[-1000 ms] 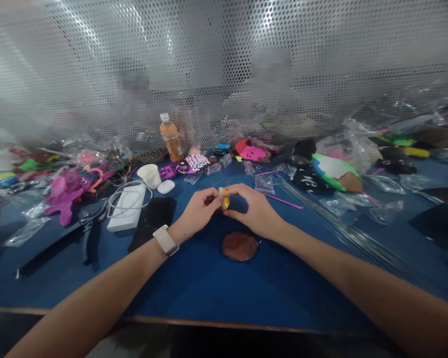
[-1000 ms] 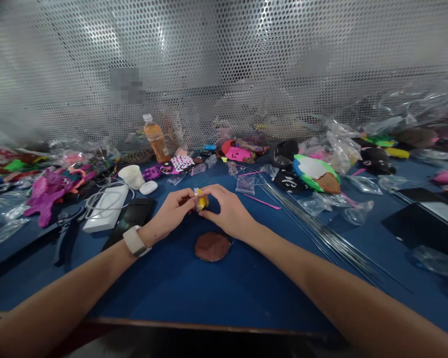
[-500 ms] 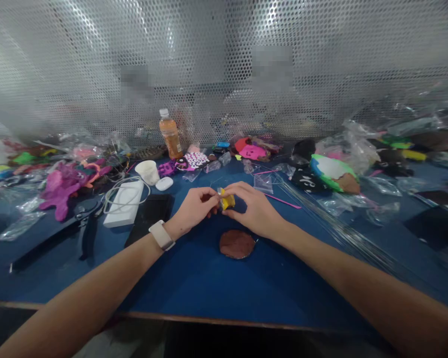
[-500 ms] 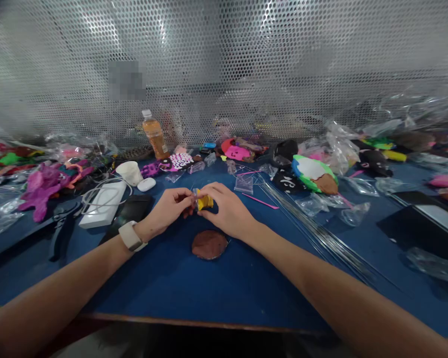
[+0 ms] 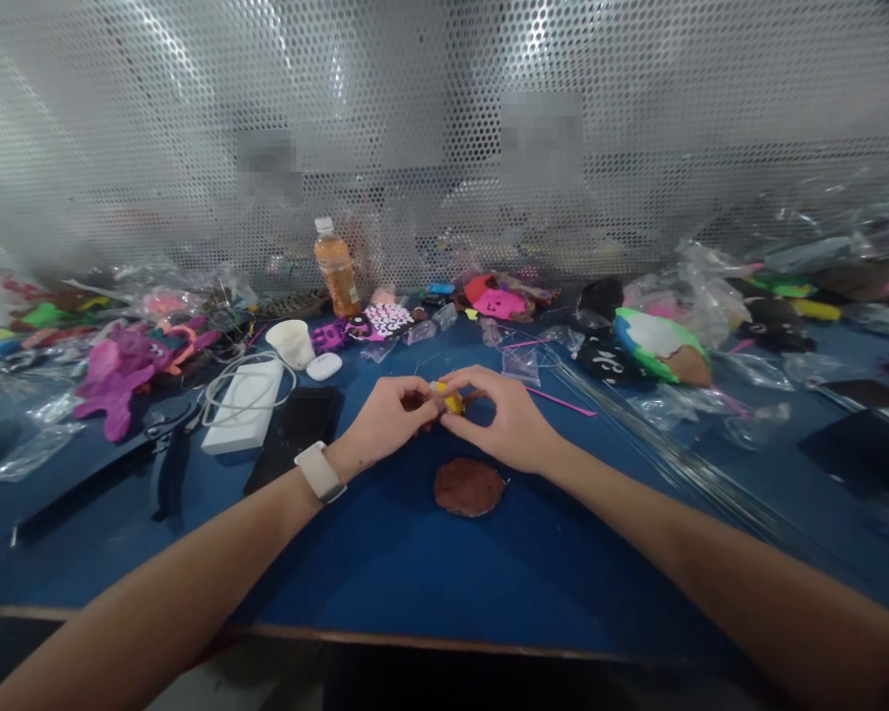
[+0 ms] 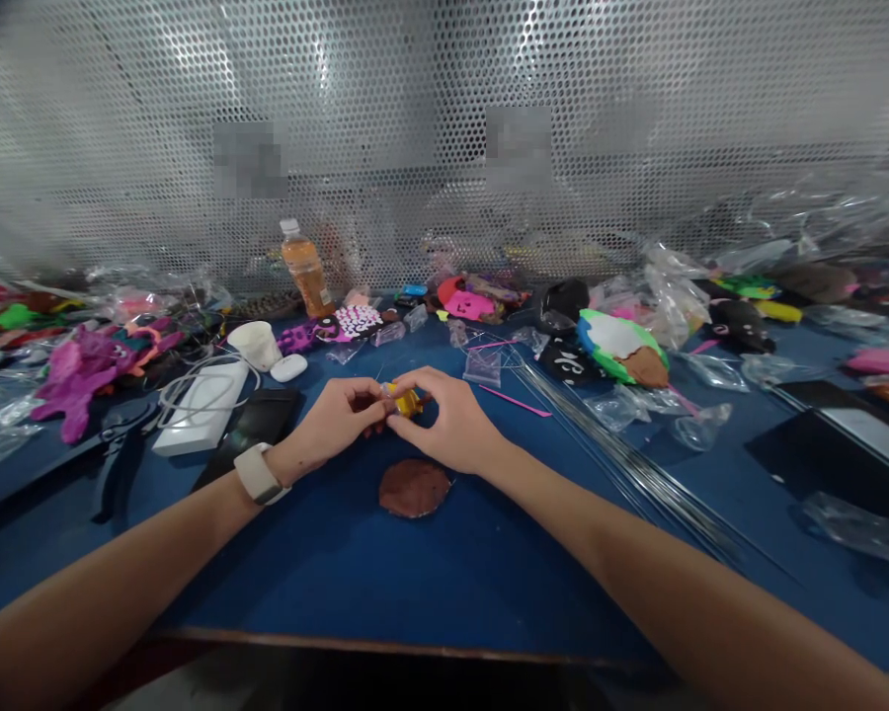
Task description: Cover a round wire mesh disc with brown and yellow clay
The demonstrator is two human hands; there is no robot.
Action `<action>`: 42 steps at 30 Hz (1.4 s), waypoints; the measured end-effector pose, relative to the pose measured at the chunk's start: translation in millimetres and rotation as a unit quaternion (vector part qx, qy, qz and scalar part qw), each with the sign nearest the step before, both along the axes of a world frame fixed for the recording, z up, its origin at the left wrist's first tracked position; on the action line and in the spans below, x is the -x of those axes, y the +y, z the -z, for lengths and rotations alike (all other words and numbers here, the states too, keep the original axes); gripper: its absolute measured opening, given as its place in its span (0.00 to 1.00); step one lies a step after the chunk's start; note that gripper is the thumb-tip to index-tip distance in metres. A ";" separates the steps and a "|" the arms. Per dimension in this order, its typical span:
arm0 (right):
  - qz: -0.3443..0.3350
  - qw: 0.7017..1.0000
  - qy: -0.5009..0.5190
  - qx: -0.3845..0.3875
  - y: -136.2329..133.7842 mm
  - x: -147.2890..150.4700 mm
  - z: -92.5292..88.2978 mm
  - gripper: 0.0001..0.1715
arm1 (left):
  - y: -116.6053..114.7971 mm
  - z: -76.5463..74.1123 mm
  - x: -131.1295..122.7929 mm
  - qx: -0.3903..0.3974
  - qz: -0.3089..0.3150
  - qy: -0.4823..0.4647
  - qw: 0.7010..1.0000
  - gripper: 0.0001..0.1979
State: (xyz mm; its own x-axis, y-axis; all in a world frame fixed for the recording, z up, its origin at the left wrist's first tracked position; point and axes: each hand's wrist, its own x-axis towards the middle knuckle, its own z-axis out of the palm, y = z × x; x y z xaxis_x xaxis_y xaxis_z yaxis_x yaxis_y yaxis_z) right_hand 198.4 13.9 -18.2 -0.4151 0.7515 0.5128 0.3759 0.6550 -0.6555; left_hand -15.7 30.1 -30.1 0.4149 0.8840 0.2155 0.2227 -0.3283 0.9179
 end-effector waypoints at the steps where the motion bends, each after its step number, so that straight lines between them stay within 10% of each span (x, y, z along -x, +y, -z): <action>1: 0.003 1.000 0.022 0.021 -0.6 0.6 -0.9 0.09 | -1.5 -1.2 -0.6 -0.011 0.004 0.006 1.000 0.09; 15: 0.068 0.993 0.026 0.092 -3.5 1.4 -9.3 0.11 | -19.7 -15.1 -7.7 -0.176 -0.016 0.110 0.978 0.07; 42: 0.061 0.997 -0.002 0.050 -3.3 10.6 -11.2 0.12 | -18.2 -2.0 -23.1 -0.227 0.022 0.141 0.963 0.05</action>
State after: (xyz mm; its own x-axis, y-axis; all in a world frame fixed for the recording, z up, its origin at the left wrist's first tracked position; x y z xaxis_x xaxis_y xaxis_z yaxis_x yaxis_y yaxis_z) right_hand 187.9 10.6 -7.0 -0.3189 0.8441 0.4310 0.4523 0.5351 -0.7135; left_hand 7.4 11.9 -28.1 0.5492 0.7053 0.4482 0.4189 -0.6964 0.5827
